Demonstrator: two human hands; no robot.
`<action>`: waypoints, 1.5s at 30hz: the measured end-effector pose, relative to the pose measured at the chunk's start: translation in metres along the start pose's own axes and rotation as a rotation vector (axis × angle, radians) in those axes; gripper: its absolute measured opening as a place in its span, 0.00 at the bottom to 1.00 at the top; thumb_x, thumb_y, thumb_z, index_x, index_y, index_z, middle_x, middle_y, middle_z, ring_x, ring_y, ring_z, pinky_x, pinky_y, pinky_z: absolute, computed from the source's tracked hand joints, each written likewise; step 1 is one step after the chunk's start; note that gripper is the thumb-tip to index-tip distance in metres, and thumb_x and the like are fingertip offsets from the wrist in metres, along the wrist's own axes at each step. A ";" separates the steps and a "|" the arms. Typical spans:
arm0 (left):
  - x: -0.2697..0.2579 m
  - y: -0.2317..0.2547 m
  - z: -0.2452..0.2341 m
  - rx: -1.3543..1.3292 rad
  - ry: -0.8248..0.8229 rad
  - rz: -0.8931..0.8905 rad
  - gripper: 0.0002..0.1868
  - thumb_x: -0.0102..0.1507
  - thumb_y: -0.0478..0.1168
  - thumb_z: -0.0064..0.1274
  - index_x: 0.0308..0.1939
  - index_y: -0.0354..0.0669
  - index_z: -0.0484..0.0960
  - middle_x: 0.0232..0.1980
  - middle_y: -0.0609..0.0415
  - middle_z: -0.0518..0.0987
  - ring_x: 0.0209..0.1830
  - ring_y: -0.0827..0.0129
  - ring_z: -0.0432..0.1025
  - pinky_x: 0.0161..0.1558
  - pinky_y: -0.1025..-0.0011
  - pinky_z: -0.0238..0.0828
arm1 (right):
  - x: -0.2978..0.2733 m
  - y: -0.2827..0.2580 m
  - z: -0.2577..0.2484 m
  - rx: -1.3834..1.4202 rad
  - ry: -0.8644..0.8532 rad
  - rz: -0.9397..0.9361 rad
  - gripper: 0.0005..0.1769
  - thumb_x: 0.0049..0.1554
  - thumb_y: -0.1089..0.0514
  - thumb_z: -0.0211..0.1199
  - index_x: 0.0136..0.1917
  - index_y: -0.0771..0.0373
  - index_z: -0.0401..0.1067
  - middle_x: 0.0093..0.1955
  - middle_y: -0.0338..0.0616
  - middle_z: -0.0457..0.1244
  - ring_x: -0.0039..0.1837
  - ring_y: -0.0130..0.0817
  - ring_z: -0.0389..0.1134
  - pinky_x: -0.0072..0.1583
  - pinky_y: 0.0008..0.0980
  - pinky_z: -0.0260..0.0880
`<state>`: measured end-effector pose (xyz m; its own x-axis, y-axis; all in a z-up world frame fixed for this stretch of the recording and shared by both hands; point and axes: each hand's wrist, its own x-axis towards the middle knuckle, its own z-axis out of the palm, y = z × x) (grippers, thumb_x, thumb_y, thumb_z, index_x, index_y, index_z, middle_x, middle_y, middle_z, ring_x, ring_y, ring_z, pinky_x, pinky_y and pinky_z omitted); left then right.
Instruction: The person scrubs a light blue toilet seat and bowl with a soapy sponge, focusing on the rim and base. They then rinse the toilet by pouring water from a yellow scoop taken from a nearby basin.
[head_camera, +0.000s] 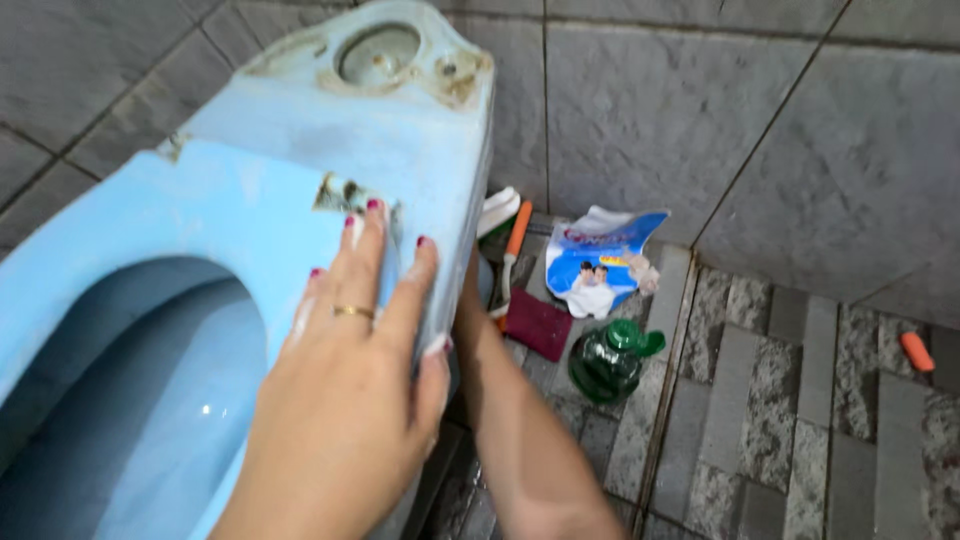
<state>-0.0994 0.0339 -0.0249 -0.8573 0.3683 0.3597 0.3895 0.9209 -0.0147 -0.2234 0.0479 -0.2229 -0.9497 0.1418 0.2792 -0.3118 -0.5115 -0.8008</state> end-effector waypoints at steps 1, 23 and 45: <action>0.003 0.000 0.002 0.021 0.014 0.029 0.37 0.55 0.44 0.55 0.68 0.36 0.70 0.76 0.30 0.61 0.74 0.40 0.58 0.69 0.50 0.55 | -0.005 -0.003 0.001 -0.032 -0.009 -0.032 0.36 0.71 0.41 0.38 0.85 0.58 0.41 0.84 0.47 0.44 0.83 0.37 0.49 0.78 0.38 0.53; 0.008 0.012 0.002 -0.094 0.015 0.076 0.38 0.52 0.32 0.50 0.68 0.28 0.68 0.70 0.37 0.71 0.71 0.48 0.65 0.72 0.53 0.55 | -0.075 -0.010 0.004 -0.420 -0.495 -0.336 0.34 0.71 0.45 0.38 0.84 0.61 0.42 0.84 0.49 0.44 0.82 0.37 0.48 0.78 0.37 0.52; 0.016 0.018 -0.009 0.118 -0.286 0.389 0.36 0.47 0.32 0.53 0.63 0.37 0.78 0.71 0.49 0.73 0.75 0.60 0.61 0.71 0.53 0.54 | -0.009 0.127 -0.005 -0.344 -0.167 -0.036 0.31 0.72 0.48 0.37 0.82 0.65 0.43 0.83 0.52 0.44 0.82 0.38 0.47 0.77 0.36 0.51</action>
<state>-0.1037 0.0550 -0.0112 -0.7206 0.6924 0.0362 0.6722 0.7104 -0.2086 -0.2545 -0.0137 -0.3296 -0.9291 -0.0004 0.3699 -0.3630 -0.1906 -0.9121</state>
